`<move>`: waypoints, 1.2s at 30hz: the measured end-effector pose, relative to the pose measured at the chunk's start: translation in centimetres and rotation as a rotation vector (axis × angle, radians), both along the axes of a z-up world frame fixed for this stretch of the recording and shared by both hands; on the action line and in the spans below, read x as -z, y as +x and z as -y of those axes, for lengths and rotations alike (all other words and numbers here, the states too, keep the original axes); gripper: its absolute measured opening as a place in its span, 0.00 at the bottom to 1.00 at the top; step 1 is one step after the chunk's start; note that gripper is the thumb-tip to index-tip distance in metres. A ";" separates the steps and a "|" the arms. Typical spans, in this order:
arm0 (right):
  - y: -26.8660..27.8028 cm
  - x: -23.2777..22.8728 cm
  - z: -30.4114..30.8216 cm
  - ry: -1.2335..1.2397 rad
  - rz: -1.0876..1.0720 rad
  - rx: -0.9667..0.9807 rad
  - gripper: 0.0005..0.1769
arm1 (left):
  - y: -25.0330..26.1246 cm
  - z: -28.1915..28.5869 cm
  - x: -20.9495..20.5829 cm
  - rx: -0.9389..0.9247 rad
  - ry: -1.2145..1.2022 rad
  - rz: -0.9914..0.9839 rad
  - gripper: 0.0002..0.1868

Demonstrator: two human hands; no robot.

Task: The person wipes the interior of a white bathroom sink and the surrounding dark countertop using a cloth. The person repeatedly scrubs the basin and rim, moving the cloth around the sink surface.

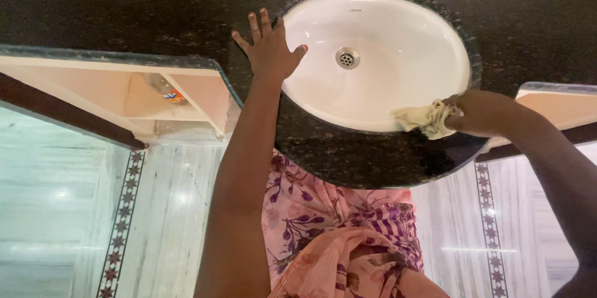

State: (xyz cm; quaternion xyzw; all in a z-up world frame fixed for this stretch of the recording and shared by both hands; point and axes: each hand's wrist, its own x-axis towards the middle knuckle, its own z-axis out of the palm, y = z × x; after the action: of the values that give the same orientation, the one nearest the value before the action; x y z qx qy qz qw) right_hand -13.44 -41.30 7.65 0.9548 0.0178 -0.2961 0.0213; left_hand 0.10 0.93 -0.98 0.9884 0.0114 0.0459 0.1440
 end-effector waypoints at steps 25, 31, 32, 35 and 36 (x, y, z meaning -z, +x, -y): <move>25.0 11.2 -24.3 0.203 1.128 -0.854 0.28 | 0.9 0.3 -0.6 -0.028 0.034 -0.046 0.50; 28.5 12.4 -9.6 0.034 1.118 -0.629 0.17 | 0.9 0.0 0.1 -0.013 0.013 0.002 0.49; 28.1 12.1 -5.9 -0.007 1.018 -0.524 0.12 | 0.9 0.0 0.2 -0.011 0.013 0.015 0.49; 23.0 10.4 3.3 -0.480 0.952 -0.471 0.26 | 1.3 0.0 0.7 -0.024 0.014 0.008 0.49; 20.0 9.8 5.2 -0.467 0.953 -0.445 0.28 | 1.4 0.0 0.9 -0.022 0.011 0.016 0.49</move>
State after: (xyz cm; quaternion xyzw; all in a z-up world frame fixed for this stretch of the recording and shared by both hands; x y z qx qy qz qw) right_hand 6.55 -46.54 -2.13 0.9260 0.1408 0.1825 0.2989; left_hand 1.51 0.88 -1.92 0.9886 0.0208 0.0557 0.1380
